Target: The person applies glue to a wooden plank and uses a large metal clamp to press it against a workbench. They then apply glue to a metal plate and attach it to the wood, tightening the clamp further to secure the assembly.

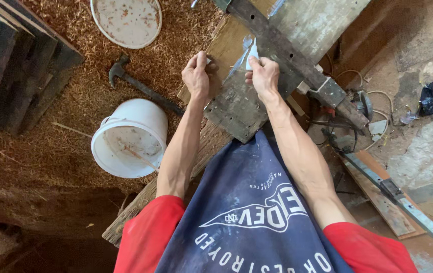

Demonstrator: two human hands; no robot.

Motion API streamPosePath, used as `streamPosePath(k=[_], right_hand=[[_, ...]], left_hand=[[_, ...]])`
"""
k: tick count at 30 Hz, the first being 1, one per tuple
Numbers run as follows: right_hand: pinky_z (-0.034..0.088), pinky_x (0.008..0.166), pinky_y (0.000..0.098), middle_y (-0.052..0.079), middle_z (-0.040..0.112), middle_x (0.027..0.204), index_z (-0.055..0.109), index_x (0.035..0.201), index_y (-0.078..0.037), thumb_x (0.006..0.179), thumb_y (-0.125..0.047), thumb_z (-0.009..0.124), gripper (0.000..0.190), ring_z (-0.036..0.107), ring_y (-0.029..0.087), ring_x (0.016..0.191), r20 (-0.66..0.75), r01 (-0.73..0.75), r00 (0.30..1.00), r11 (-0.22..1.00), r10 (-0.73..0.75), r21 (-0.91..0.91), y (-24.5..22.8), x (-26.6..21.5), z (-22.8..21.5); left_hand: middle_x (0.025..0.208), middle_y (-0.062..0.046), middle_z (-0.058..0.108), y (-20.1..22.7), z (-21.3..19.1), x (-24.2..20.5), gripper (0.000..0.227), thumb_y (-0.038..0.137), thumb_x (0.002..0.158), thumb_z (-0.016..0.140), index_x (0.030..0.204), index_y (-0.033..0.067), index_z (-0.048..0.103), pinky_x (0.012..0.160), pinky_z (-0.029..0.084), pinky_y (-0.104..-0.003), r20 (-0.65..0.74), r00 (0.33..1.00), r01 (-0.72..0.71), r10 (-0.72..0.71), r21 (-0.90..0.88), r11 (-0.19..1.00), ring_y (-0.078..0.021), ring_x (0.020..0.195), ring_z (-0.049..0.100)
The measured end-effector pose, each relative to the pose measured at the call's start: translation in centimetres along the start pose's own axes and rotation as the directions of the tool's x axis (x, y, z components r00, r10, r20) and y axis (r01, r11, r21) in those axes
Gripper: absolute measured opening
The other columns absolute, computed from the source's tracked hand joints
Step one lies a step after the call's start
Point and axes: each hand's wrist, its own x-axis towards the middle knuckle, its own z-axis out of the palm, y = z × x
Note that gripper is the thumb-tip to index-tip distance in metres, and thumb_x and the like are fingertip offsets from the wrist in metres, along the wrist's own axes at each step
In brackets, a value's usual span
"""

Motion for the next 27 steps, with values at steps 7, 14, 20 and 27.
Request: streamPosePath(k=[7, 14, 20, 27], right_hand=[[0.057, 0.046, 0.0292, 0.007, 0.067, 0.070, 0.068, 0.082, 0.002, 0.097, -0.025, 0.067, 0.030, 0.066, 0.012, 0.054, -0.075, -0.003, 0.997, 0.999, 0.006, 0.047, 0.9, 0.5, 1.2], [0.056, 0.045, 0.0286, 0.005, 0.066, 0.067, 0.067, 0.078, 0.001, 0.097, -0.025, 0.067, 0.032, 0.064, 0.012, 0.052, -0.087, -0.009, 0.996, 0.999, 0.013, 0.044, 1.2, 0.6, 1.3], [0.049, 0.041, 0.0297, 0.007, 0.059, 0.058, 0.067, 0.073, 0.003, 0.095, -0.023, 0.070, 0.035, 0.057, 0.013, 0.045, -0.118, 0.043, 0.992, 0.998, -0.047, -0.034, 1.3, 1.1, 1.3], [0.052, 0.042, 0.0293, 0.005, 0.064, 0.063, 0.069, 0.075, 0.001, 0.096, -0.024, 0.066, 0.033, 0.058, 0.012, 0.046, -0.099, 0.038, 0.994, 0.994, -0.049, -0.102, 0.6, 0.5, 1.3]], left_hand=[[0.077, -0.003, 0.075, 1.9, 0.5, -0.8, 0.030, 0.031, 0.097, 0.070, 0.103, 0.0030, 0.077, 0.050, 0.049, -0.024, -0.029, 0.997, 0.068, -0.066, 0.073, 0.995, -0.0122, 0.063, 0.075], [0.077, -0.003, 0.074, 1.6, 0.8, -0.5, 0.033, 0.034, 0.094, 0.071, 0.104, 0.0036, 0.077, 0.047, 0.048, -0.024, -0.057, 0.997, 0.054, -0.050, 0.067, 0.996, -0.0115, 0.061, 0.075], [0.080, -0.003, 0.076, 0.7, 0.8, -0.1, 0.033, 0.034, 0.095, 0.071, 0.103, 0.0024, 0.077, 0.049, 0.049, -0.025, -0.083, 0.996, 0.033, -0.023, 0.119, 0.992, -0.0118, 0.061, 0.074], [0.079, -0.006, 0.078, 0.3, 0.5, 0.2, 0.035, 0.037, 0.095, 0.070, 0.103, 0.0035, 0.077, 0.059, 0.061, -0.028, -0.072, 0.997, 0.004, 0.009, 0.171, 0.985, -0.0119, 0.064, 0.075]])
